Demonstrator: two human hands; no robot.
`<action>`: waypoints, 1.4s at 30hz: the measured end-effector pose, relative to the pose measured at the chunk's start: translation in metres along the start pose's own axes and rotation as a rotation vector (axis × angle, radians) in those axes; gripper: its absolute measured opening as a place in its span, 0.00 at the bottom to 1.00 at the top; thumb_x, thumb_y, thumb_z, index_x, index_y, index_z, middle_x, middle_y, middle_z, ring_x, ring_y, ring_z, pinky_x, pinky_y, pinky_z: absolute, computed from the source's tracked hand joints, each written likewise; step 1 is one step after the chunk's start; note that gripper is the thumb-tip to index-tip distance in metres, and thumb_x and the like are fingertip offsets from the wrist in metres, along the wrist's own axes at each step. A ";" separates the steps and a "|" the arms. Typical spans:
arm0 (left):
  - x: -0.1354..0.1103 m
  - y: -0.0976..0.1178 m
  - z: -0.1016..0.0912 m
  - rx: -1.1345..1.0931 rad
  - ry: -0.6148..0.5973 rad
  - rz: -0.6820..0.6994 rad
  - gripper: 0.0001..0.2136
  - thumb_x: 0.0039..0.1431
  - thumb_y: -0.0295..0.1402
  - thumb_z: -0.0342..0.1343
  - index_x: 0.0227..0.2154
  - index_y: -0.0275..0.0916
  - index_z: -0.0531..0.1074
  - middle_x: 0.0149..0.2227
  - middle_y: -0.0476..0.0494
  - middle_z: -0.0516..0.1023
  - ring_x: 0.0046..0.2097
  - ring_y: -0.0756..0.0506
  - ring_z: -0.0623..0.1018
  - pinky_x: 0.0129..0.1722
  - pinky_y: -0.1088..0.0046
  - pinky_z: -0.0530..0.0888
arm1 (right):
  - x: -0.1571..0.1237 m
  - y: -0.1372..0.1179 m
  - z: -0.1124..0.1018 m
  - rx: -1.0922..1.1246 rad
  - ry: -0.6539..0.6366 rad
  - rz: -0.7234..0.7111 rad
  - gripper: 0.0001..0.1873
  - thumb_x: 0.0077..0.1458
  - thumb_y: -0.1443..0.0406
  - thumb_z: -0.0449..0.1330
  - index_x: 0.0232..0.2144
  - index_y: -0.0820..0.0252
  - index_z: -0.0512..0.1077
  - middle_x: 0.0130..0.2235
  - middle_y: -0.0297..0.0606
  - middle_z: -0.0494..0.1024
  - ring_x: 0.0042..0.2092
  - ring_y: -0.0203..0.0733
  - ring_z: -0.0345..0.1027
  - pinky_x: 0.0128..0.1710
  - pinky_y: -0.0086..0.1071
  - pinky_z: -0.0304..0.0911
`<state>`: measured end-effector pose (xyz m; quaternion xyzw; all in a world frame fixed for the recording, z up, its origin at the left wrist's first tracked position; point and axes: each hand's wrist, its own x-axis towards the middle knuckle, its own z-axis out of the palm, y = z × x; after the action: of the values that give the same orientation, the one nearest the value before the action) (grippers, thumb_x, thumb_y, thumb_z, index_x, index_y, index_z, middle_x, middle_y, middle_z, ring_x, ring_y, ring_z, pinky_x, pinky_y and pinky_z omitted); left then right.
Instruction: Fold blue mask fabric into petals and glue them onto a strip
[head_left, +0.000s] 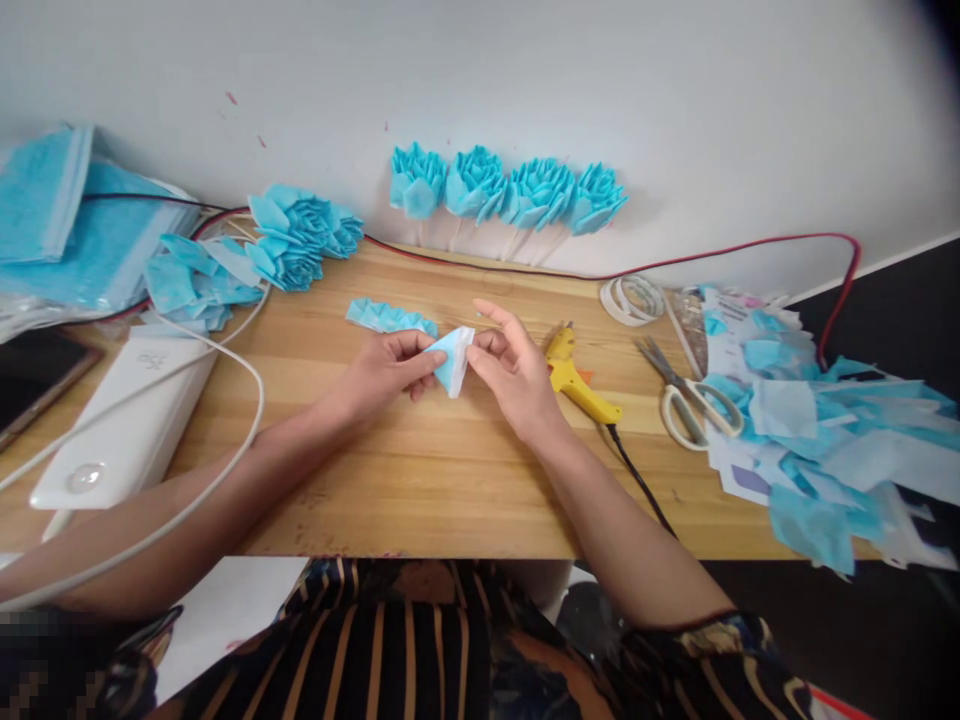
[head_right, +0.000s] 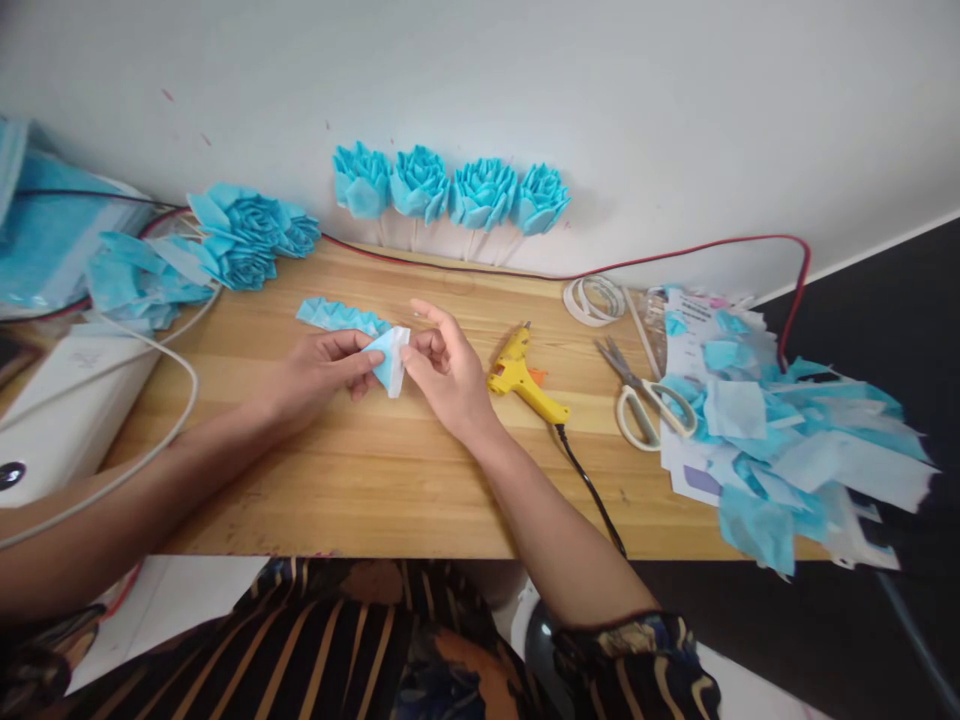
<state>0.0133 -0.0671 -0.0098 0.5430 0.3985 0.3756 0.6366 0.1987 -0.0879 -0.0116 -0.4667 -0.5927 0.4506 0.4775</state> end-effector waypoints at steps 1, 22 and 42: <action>0.000 0.000 0.000 0.001 -0.001 -0.003 0.13 0.53 0.41 0.67 0.25 0.38 0.74 0.21 0.51 0.72 0.21 0.53 0.68 0.22 0.77 0.64 | 0.000 0.000 -0.001 0.008 -0.013 -0.005 0.26 0.60 0.61 0.59 0.60 0.51 0.62 0.36 0.31 0.79 0.39 0.40 0.75 0.43 0.39 0.74; 0.006 -0.001 -0.003 -0.325 0.089 -0.078 0.13 0.49 0.38 0.70 0.26 0.35 0.73 0.22 0.48 0.74 0.22 0.53 0.70 0.21 0.77 0.64 | 0.000 0.001 -0.006 -0.329 0.140 -0.252 0.22 0.57 0.68 0.57 0.55 0.52 0.69 0.52 0.40 0.78 0.53 0.43 0.73 0.47 0.39 0.75; 0.006 -0.001 -0.004 -0.347 0.102 -0.106 0.13 0.48 0.38 0.71 0.26 0.36 0.73 0.22 0.47 0.75 0.22 0.53 0.71 0.21 0.76 0.64 | 0.002 0.002 -0.010 -0.163 0.217 -0.119 0.07 0.58 0.61 0.65 0.39 0.54 0.78 0.39 0.35 0.85 0.42 0.40 0.79 0.47 0.38 0.73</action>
<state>0.0121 -0.0602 -0.0113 0.3837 0.3874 0.4317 0.7185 0.2082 -0.0851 -0.0123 -0.5138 -0.5988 0.3190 0.5251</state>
